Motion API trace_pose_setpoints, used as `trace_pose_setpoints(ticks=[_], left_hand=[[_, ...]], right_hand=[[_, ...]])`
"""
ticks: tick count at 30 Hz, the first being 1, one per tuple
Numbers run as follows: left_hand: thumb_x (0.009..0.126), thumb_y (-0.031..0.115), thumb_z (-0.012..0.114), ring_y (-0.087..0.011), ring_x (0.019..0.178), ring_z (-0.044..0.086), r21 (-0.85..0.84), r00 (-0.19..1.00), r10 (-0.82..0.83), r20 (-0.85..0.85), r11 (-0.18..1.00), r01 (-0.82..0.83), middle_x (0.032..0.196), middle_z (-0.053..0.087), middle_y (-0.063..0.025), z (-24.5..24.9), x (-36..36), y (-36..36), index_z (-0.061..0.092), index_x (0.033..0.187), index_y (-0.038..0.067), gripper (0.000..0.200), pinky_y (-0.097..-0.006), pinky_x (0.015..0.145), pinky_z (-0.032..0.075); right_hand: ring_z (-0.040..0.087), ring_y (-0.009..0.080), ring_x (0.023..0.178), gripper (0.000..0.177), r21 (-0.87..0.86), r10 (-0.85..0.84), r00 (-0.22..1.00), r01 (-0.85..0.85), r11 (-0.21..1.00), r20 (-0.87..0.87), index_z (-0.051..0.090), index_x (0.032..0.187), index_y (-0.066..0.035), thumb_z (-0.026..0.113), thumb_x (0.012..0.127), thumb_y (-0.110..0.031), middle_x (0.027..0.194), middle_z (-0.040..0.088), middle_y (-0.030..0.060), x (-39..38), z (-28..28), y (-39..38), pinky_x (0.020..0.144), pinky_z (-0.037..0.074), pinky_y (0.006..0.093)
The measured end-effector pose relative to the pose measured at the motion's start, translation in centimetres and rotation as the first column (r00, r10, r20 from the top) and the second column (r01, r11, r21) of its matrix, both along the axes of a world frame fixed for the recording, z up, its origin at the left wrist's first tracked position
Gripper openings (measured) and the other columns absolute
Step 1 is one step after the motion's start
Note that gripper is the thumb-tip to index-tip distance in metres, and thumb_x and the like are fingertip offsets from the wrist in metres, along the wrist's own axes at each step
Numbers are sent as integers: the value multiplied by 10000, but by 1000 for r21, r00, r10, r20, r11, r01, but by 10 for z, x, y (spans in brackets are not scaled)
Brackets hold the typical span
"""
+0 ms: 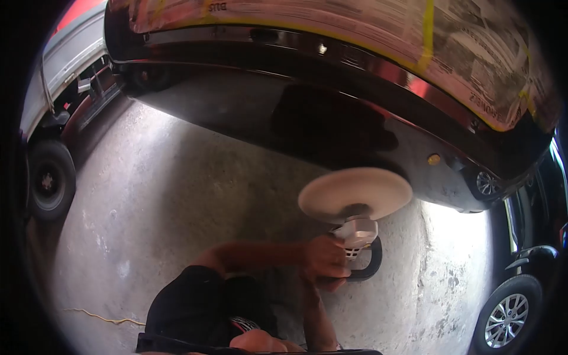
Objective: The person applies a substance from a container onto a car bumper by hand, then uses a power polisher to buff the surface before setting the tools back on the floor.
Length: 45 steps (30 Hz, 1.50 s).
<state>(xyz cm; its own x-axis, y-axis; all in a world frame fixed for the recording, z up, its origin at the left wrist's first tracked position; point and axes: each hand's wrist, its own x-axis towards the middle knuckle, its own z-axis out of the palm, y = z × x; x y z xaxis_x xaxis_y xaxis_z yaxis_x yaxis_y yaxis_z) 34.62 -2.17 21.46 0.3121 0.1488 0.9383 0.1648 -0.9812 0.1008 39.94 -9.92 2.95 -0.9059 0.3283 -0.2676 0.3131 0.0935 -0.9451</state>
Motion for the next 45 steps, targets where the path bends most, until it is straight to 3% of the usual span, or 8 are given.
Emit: trace_pose_setpoints(ticks=[8,11,17,24,26,30,38,45], left_hand=[[827,142,695,-179,631,634,219,988,116,99,966,-135,778,677,-82,-50,-91,-32,712,876,51,104,-301,557,525],[755,114,696,-170,609,630,261,956,274,104,920,-292,792,661,-74,-55,-118,-52,697,891,41,154,-297,521,501],[815,345,769,-137,618,619,128,886,435,161,881,-456,710,651,-22,-41,-169,-95,710,911,78,290,-272,525,465],[814,297,725,-140,534,587,166,837,544,51,822,-545,637,614,-6,17,-217,-130,686,867,75,231,-256,527,447],[810,259,693,-147,516,564,112,814,557,161,810,-576,629,586,-3,26,-216,-134,678,854,70,195,-264,532,442],[783,214,656,-152,505,549,-16,838,519,166,851,-524,626,573,-9,46,-196,-131,679,851,52,177,-281,532,440],[645,150,708,-196,616,621,-35,992,-47,121,998,51,649,598,-27,63,-87,-35,718,867,88,230,-312,735,487],[651,132,716,-220,653,650,-62,996,-15,86,998,20,715,634,-36,101,-60,-25,724,875,112,225,-333,704,511]], right_hand=[[588,238,1131,509,155,86,992,-100,983,91,596,1221,-44,754,816,-308,1190,624,92,-30,2,30,965,477,395],[590,240,1133,513,220,80,989,-105,970,122,595,1224,-45,756,814,-309,1190,626,94,-42,5,46,964,478,397],[593,244,1135,523,318,-45,985,-11,948,169,592,1228,-47,760,810,-312,1189,628,99,-45,11,57,962,481,399],[596,248,1138,534,372,-207,973,155,915,106,588,1234,-49,764,806,-315,1189,631,104,-50,7,37,960,485,403],[597,250,1139,538,405,-233,969,180,896,85,587,1236,-49,766,804,-316,1189,632,106,-50,11,41,960,486,404],[599,252,1140,544,464,-264,964,216,859,40,585,1239,-51,769,802,-318,1189,634,108,-60,15,52,959,488,405],[571,222,1171,496,283,-305,918,372,884,-252,620,1196,-49,785,786,-274,1218,620,103,9,4,36,970,471,399],[543,192,1201,450,42,-359,791,435,900,-495,654,1153,-48,802,769,-230,1248,605,97,13,12,47,981,454,392]])
